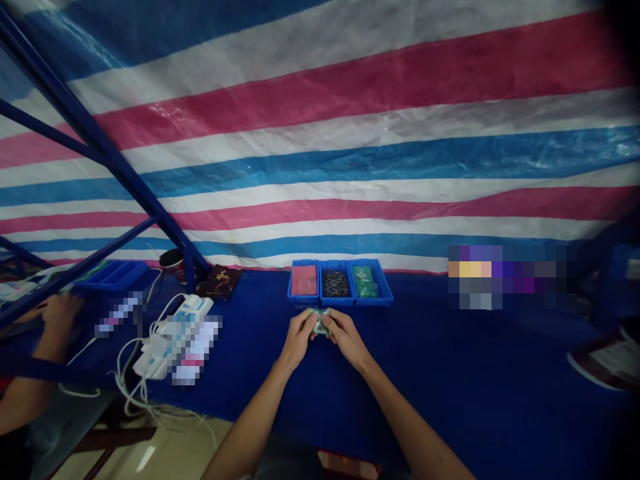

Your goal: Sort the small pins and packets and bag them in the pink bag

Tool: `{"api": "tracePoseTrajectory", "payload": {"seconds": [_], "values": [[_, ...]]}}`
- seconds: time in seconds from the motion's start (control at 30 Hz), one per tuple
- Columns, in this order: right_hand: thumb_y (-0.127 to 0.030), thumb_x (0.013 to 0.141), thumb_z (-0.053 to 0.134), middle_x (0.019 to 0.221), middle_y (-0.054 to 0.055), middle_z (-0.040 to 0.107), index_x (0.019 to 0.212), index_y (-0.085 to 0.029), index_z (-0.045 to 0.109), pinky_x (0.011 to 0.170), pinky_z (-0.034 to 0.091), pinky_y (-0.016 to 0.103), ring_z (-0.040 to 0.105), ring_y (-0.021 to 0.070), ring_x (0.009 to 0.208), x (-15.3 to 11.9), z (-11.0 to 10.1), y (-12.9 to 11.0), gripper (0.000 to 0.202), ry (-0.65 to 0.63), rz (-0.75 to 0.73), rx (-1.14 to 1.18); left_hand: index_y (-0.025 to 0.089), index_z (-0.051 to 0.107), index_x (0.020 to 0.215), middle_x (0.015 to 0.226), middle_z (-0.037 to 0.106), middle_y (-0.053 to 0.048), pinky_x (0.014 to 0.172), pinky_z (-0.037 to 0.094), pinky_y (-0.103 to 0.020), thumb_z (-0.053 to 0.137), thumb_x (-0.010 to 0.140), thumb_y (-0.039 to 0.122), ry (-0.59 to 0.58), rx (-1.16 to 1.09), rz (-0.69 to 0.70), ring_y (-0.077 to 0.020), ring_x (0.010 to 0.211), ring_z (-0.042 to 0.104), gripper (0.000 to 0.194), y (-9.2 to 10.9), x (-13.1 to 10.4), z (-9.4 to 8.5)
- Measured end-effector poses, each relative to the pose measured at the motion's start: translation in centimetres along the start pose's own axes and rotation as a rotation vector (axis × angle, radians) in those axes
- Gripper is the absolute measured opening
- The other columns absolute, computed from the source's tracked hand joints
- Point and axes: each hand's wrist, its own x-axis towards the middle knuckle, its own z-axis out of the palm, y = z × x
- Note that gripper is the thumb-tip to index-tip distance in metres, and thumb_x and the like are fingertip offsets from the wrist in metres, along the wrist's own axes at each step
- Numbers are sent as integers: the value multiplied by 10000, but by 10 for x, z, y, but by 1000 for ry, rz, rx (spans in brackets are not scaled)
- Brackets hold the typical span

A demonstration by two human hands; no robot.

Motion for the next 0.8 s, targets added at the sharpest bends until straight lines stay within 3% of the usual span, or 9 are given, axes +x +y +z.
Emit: {"api": "tracePoseTrajectory", "payload": {"seconds": [0.17,0.4,0.67,0.8], "values": [[-495,959,518,657,-9,563,747,-170,588,562,369,240,493,128,594,0,-4,2,395,41,-33,-45,124,618,902,692,548,-2,534,368,-206,528,939,493,-83,7,19,-102,578,476,381,-1,-2,-1],[-408,928,578,684,-11,566,825,-158,631,573,366,234,481,118,597,1,-4,-3,275,-71,-15,-37,134,580,796,650,521,11,553,378,-212,541,939,462,-4,93,62,-106,579,475,361,-8,-1,-3],[-386,895,611,677,-5,573,767,-162,603,563,370,237,495,123,594,1,0,-8,258,12,-40,18,140,598,910,707,576,-5,593,398,-222,521,955,443,-95,108,71,-116,610,506,315,1,-4,-4],[-425,911,591,662,-26,518,787,-173,566,543,349,231,431,104,560,0,-3,-9,282,-34,-12,36,144,577,888,706,569,-1,582,388,-221,552,934,429,-63,102,81,-115,605,495,290,2,-3,-5]]}}
